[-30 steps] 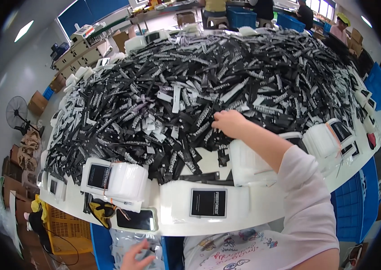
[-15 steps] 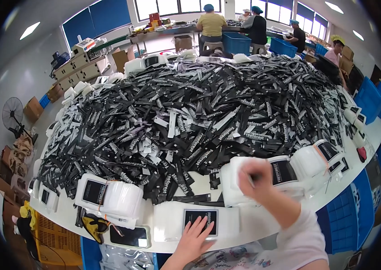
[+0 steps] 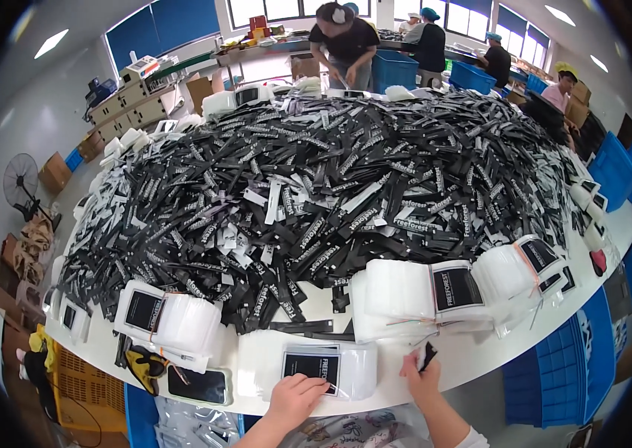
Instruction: Packing individual black and white sachets into clear plastic bags at a production table.
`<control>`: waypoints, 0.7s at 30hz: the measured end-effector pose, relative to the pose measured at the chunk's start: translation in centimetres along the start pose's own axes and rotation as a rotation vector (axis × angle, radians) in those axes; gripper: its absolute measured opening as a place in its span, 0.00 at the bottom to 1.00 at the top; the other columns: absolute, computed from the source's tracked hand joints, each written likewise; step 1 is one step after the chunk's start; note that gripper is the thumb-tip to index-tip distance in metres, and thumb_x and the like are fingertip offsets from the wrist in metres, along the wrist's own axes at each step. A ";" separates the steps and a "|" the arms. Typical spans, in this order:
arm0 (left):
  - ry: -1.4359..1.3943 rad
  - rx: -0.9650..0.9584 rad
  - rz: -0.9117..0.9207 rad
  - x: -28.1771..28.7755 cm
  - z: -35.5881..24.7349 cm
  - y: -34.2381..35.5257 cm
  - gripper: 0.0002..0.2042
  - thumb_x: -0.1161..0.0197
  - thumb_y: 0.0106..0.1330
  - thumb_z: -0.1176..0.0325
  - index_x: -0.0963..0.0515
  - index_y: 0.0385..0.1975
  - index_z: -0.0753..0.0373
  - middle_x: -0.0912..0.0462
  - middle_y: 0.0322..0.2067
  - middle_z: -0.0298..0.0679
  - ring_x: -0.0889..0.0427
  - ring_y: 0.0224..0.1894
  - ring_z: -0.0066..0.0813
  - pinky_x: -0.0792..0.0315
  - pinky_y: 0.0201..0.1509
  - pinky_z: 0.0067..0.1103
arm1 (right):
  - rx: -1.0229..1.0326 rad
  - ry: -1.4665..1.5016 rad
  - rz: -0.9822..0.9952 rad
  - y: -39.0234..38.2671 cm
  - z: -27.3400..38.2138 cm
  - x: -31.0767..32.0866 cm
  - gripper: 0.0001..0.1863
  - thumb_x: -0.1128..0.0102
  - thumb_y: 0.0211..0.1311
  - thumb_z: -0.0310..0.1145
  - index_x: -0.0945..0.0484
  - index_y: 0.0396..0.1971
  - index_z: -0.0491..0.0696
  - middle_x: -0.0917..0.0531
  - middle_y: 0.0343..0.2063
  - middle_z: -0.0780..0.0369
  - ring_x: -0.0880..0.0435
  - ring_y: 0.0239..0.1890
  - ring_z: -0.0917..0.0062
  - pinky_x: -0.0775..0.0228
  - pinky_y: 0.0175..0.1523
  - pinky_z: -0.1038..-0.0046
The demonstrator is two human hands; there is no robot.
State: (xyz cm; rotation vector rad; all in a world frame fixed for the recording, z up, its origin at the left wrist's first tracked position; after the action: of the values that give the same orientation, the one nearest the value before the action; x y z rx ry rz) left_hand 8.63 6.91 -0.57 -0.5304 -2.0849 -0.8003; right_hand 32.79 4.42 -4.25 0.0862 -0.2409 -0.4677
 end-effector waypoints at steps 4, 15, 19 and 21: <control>-0.149 0.028 0.035 0.6 -1.3 1.0 0.16 0.37 0.39 0.74 0.23 0.33 0.58 0.24 0.26 0.32 0.27 0.26 0.30 0.32 0.28 0.20 | -0.142 0.183 0.072 -0.2 1.0 0.3 0.19 0.62 0.63 0.35 0.39 0.12 0.47 0.37 0.06 0.68 0.41 0.09 0.86 0.52 0.14 0.81; 0.062 0.028 0.220 0.7 -5.7 2.3 0.26 0.36 0.47 0.61 0.31 0.48 0.59 0.32 0.47 0.45 0.31 0.47 0.39 0.39 0.52 0.30 | -0.257 -0.049 0.404 -3.3 4.9 -3.0 0.21 0.37 0.44 0.38 0.30 0.36 0.43 0.22 0.24 0.58 0.24 0.26 0.77 0.31 0.32 0.76; -0.083 0.025 -0.065 0.7 -3.9 1.8 0.41 0.30 0.34 0.52 0.39 0.52 0.59 0.46 0.54 0.58 0.41 0.52 0.55 0.43 0.51 0.41 | -0.153 -0.041 0.548 -4.4 7.3 -5.0 0.19 0.38 0.45 0.37 0.28 0.39 0.46 0.20 0.25 0.59 0.21 0.26 0.74 0.31 0.31 0.76; -0.084 0.040 -0.074 1.0 -3.7 1.8 0.42 0.31 0.35 0.53 0.41 0.53 0.60 0.44 0.53 0.56 0.39 0.51 0.53 0.41 0.49 0.39 | -0.295 -0.196 0.698 -3.3 7.9 -5.5 0.17 0.38 0.46 0.36 0.25 0.37 0.45 0.20 0.26 0.58 0.20 0.26 0.75 0.30 0.32 0.76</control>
State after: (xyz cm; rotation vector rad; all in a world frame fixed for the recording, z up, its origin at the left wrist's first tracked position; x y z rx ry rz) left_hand 11.19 5.65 2.57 -0.4749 -2.2040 -0.7883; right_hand 24.57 3.76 1.75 -0.3275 -0.3715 0.1889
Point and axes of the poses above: each hand's wrist, its own y-axis towards the middle knuckle, its own x-axis out of the back of the hand, z = x × y, the point moved 4 cm from there along y, towards the middle knuckle
